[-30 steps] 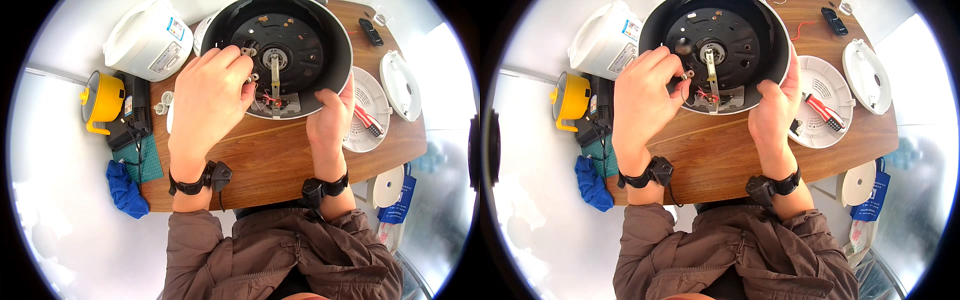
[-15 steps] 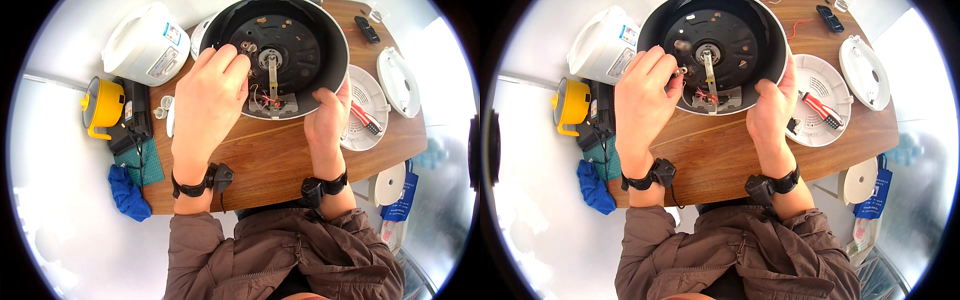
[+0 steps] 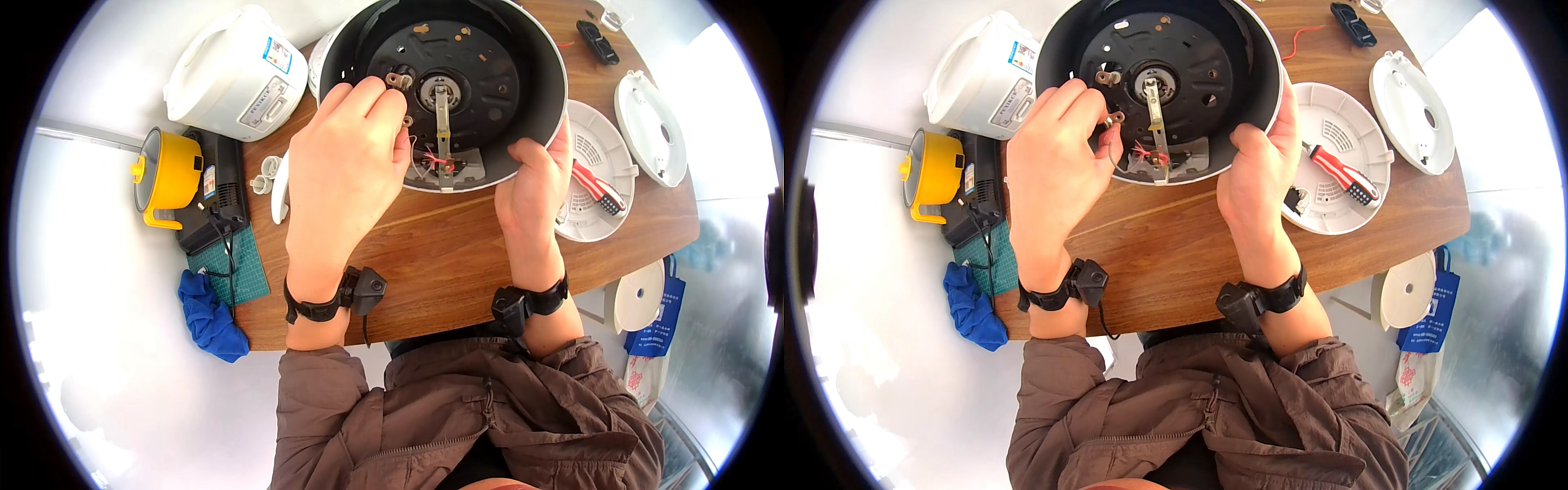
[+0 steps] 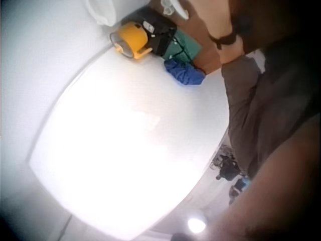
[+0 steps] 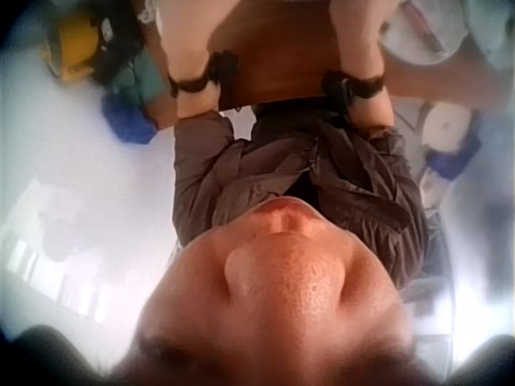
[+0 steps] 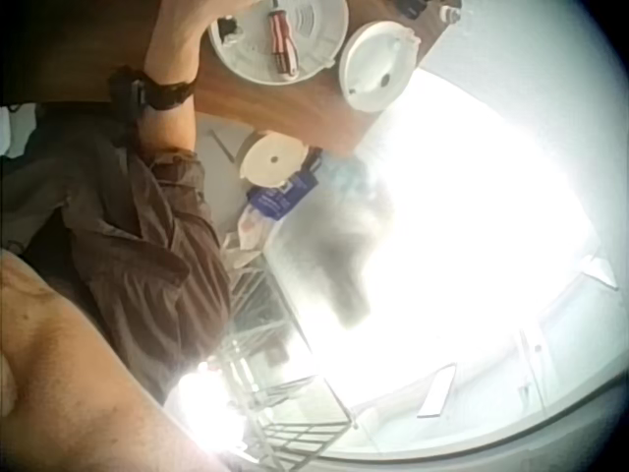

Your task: The person disassembles a white rice cooker by removing the inner pot, unscrewing the base plate, detaching the heating element, and separating the lid assembly. The person uses a screwdriver to remove screws and sets components aside on the table.

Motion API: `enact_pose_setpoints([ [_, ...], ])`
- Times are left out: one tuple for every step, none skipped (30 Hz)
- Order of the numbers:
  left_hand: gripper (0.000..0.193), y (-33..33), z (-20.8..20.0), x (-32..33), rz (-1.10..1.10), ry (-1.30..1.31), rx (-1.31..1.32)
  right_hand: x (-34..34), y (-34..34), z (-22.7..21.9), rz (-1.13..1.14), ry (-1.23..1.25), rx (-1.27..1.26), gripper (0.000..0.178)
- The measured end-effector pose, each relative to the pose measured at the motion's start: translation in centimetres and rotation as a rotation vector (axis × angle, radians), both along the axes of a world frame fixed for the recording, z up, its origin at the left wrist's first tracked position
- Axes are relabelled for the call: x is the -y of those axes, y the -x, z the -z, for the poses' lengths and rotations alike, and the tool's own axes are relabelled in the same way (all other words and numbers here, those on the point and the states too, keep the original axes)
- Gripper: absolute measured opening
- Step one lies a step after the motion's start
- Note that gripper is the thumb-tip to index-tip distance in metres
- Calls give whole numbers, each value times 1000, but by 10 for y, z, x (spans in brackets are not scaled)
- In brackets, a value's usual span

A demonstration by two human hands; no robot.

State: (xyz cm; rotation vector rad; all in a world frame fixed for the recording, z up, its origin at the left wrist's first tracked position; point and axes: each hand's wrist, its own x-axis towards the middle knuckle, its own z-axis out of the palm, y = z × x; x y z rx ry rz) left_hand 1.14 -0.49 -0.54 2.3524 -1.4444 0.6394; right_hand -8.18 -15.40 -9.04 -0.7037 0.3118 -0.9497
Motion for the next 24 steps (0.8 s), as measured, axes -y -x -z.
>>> enact_pose_setpoints([
  [21,1,0,1,2,25,-1,0,0,0,5,-5,10,63],
  [22,1,0,2,3,50,-2,0,0,-1,-3,1,-4,68],
  [22,2,-1,2,-1,42,1,1,1,-1,-11,7,-19,74],
  [22,4,-3,2,-6,34,3,1,2,-1,-20,13,-34,80],
  [23,5,-4,2,-10,26,6,1,2,-1,-12,9,-27,75],
  [23,6,-4,3,-12,20,8,0,1,-1,-3,4,-20,70],
  [23,7,-4,3,-13,15,11,0,1,-1,7,1,-13,65],
  [23,7,-4,3,-15,10,13,0,0,-1,10,1,-11,65],
  [23,8,-4,4,-20,8,11,-1,0,-1,12,1,-9,65],
  [23,10,-4,4,-25,6,9,0,0,0,14,0,-8,66],
  [23,10,-5,4,-30,3,7,1,-1,1,16,12,-12,66],
  [23,11,-5,4,-31,12,13,2,-1,3,17,21,-17,66],
  [23,11,-5,4,-33,21,20,2,0,5,19,30,-21,66],
  [23,12,-5,5,-34,30,27,1,-1,4,16,25,-20,66],
  [22,11,-4,5,-33,29,12,0,-1,3,18,20,-21,66],
  [22,9,-3,3,-32,28,-3,-1,-1,3,19,15,-22,67],
  [22,8,-2,2,-33,26,-17,-1,-1,3,12,13,-8,66],
  [21,5,-1,3,-34,11,-6,0,-1,3,11,14,8,66],
  [20,3,0,3,-36,-4,6,1,0,4,9,15,23,66],
  [19,2,2,3,-37,-20,18,3,0,4,7,14,0,66],
  [19,2,2,3,-52,-30,-23,3,1,5,1,11,-22,66],
  [19,2,2,2,-66,-40,-64,4,1,5,-5,8,-44,66],
  [19,2,2,2,-79,-51,-105,5,2,8,-10,10,-41,66],
  [20,3,1,1,-81,-43,-127,7,2,12,-19,13,-37,65],
])
